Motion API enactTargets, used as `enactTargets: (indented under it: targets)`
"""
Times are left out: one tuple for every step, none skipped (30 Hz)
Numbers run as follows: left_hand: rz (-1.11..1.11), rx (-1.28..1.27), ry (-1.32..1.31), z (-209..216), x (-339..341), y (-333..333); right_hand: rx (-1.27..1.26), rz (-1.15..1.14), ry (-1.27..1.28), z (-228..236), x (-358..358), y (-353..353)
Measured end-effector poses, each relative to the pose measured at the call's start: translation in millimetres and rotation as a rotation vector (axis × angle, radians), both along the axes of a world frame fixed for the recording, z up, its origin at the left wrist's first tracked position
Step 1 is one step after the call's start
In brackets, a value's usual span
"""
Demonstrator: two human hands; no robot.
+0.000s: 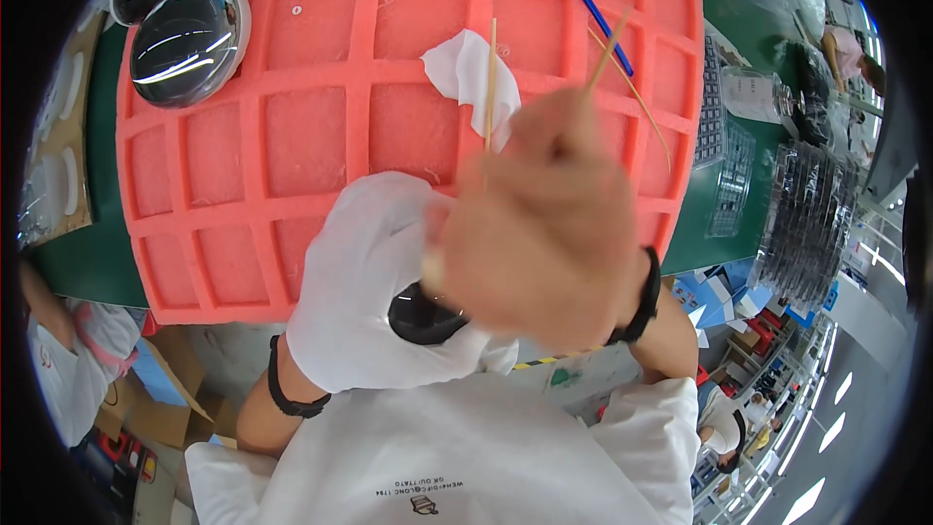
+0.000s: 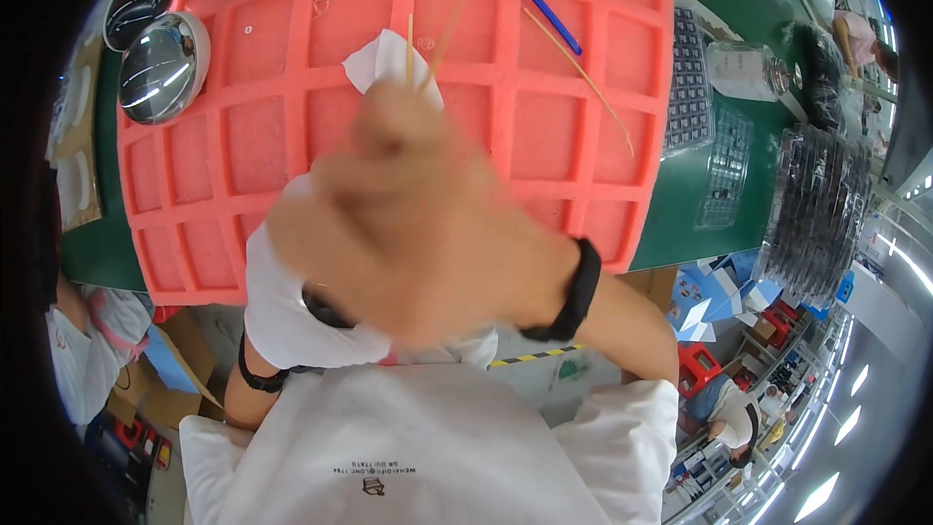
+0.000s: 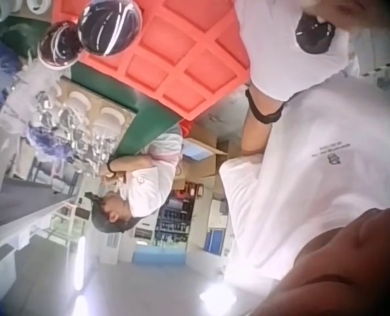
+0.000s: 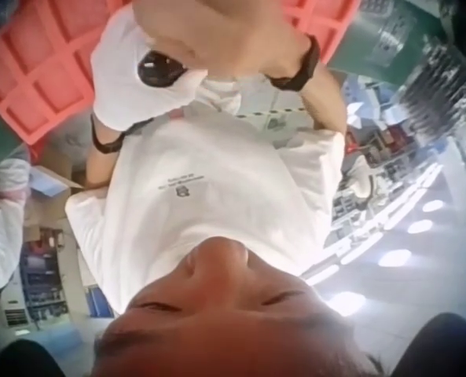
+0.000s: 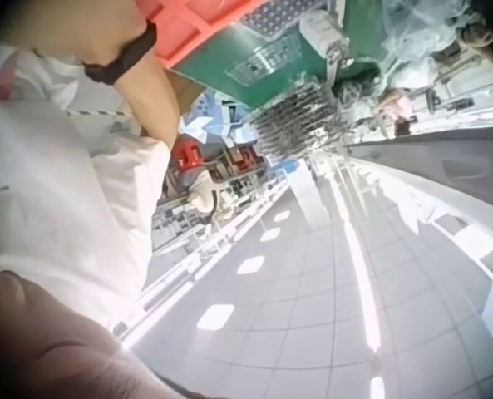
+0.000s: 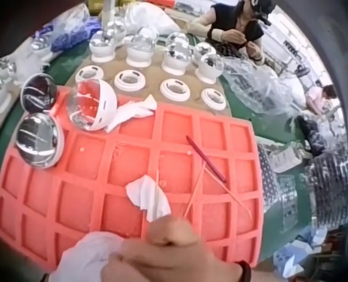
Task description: The person wipes a red dome with a cloth, applies liquid to it using a stick, and then repeats the process with a black dome.
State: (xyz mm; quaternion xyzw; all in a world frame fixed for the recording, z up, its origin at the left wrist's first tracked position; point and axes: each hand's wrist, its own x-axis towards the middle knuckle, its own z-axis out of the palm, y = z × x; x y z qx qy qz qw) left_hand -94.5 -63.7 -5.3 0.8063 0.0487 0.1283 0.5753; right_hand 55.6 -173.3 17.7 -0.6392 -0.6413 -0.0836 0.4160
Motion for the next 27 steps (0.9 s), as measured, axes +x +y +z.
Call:
enactTargets:
  targets:
    - [0.026,0.03,-0.018,-1.2,1.9,-1.2,-0.072,0.001,-0.029,0.5,6.3,-0.7]
    - [-0.021,0.111,-0.009,0.6,2.5,2.9,-0.064,0.036,0.056,1.2,4.6,-2.7]
    - [-0.021,0.111,-0.012,0.3,3.7,4.4,-0.064,0.035,0.053,0.5,0.2,-3.8]
    - [-0.025,0.025,0.07,-0.2,3.6,4.3,-0.025,0.067,0.003,-2.2,-7.0,-5.1]
    - [-0.028,-0.061,0.152,-0.2,3.4,3.8,0.014,0.098,-0.048,-4.1,-11.6,-5.0]
    - [-0.011,-0.073,0.11,1.9,3.2,2.6,0.05,0.087,-0.001,-6.1,-5.9,0.1]
    - [-0.01,-0.07,0.108,1.0,3.5,2.7,0.052,0.088,-0.003,-5.9,-4.2,0.8]
    - [-0.018,-0.013,0.023,-1.3,4.0,2.4,0.024,0.02,-0.068,-5.3,-2.6,0.8]
    - [-0.026,0.045,-0.061,-2.1,4.7,2.6,-0.004,-0.049,-0.132,-4.4,-1.1,0.7]
    - [0.004,0.007,0.023,2.6,4.4,2.4,0.021,0.022,0.005,0.3,-9.3,-4.1]
    - [0.006,0.007,0.026,1.9,5.5,0.7,0.021,0.024,0.007,-0.1,-6.0,-4.8]
    - [0.022,0.033,-0.012,0.6,7.6,-0.8,-0.034,0.02,0.021,-1.1,0.0,-5.3]
    - [0.035,0.056,-0.057,-1.1,10.2,-1.3,-0.091,0.011,0.028,-0.7,5.2,-6.3]
    - [0.0,0.083,0.005,-1.0,7.2,1.3,-0.136,0.01,-0.045,2.5,8.4,-6.9]
    - [-0.001,0.08,-0.005,-2.2,3.8,3.3,-0.139,0.008,-0.055,2.7,4.5,-7.1]
    - [0.004,-0.015,0.049,-1.6,2.3,3.3,-0.087,0.044,-0.061,5.9,-3.2,-8.1]
    - [-0.008,-0.126,0.095,-2.8,4.7,0.4,-0.052,0.068,-0.075,8.2,-6.2,-12.2]
    - [-0.07,-0.053,0.099,6.4,6.6,6.6,-0.103,0.089,-0.058,10.1,0.3,-12.2]
    - [-0.075,0.049,0.054,4.2,10.1,7.2,-0.085,0.057,-0.009,5.2,4.9,-12.3]
    - [-0.077,0.151,0.001,2.8,10.5,5.8,-0.064,0.019,0.033,-1.8,7.5,-10.4]
    - [-0.025,0.165,-0.001,1.6,8.8,3.9,-0.01,0.049,0.037,-8.4,-2.0,-7.8]
    - [-0.007,-0.048,0.14,-15.1,-6.5,-0.4,-0.02,0.112,0.077,-0.6,-8.7,-6.7]
    - [0.018,-0.062,0.485,-46.1,-41.7,2.2,-0.003,0.113,0.093,0.6,-9.2,-2.6]
    - [-0.063,0.199,0.286,-14.5,-20.3,6.1,0.001,0.099,0.114,-4.8,-8.1,-2.4]
    - [-0.079,0.195,0.247,-17.6,-25.6,6.4,-0.008,0.08,0.077,-6.8,-8.3,0.8]
    - [-0.061,0.228,0.261,-26.9,-44.4,10.2,-0.013,0.071,0.093,-9.5,-7.5,3.8]
    - [-0.039,0.261,0.275,-34.5,-49.6,13.9,-0.016,0.066,0.109,-9.0,-7.5,4.7]
